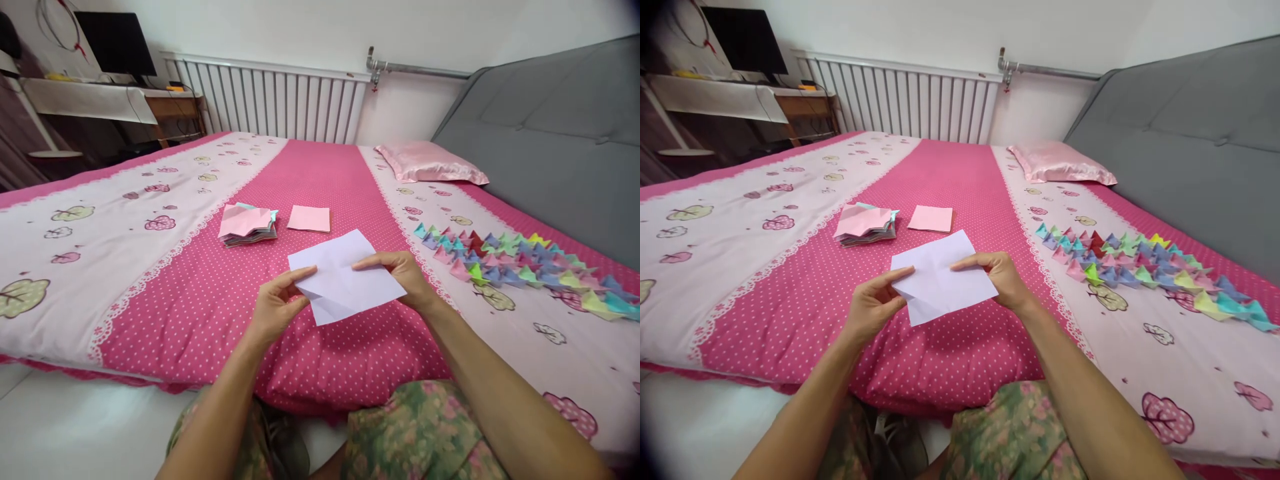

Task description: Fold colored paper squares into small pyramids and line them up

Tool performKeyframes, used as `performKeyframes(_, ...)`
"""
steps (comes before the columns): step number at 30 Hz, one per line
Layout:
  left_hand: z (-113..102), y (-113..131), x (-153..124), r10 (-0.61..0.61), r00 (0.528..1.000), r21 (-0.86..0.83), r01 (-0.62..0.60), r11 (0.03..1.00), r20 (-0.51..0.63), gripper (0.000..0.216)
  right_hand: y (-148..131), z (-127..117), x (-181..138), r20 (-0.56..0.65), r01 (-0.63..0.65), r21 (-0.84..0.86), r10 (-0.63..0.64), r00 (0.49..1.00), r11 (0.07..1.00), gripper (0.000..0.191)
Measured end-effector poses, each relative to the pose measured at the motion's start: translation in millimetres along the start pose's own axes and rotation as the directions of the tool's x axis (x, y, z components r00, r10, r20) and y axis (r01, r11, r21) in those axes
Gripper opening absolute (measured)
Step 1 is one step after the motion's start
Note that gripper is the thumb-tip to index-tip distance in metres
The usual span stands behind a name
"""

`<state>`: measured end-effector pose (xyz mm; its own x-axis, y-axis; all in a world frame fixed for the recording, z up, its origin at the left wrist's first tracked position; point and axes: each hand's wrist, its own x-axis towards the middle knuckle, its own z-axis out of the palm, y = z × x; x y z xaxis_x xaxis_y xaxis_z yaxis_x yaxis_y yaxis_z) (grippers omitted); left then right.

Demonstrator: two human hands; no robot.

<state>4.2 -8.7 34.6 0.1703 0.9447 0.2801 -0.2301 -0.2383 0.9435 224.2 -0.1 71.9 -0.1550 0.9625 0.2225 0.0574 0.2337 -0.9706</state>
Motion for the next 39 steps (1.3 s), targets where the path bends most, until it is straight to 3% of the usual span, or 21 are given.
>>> performKeyframes(8, 11, 1, -9, -0.011, 0.997, 0.022, 0.010, 1.000, 0.073, 0.046, -1, 2, -10, -0.159, 0.049, -0.066, -0.059, 0.985, 0.997, 0.013)
performKeyframes(16, 10, 3, -8, 0.035, 0.999, 0.234, -0.034, 0.972, 0.001, 0.035, 2, 9, -13, -0.083, 0.101, -0.129, -0.112, 0.990, 0.987, 0.016)
performKeyframes(27, 10, 11, -8, -0.072, 0.997, 0.121, 0.074, 0.990, -0.024, 0.028, 0, 14, -14, -0.075, 0.025, -0.108, -0.033, 0.997, 0.994, 0.015)
performKeyframes(34, 10, 10, -7, -0.037, 0.999, 0.146, 0.041, 0.988, -0.033, 0.024, 1, 12, -14, -0.040, 0.162, -0.208, -0.174, 0.984, 0.965, 0.009)
performKeyframes(39, 9, 1, -5, -0.005, 0.985, 0.134, 0.029, 0.991, -0.174, 0.016, 0, 19, -14, -0.108, 0.133, -0.145, -0.149, 0.983, 0.980, 0.018)
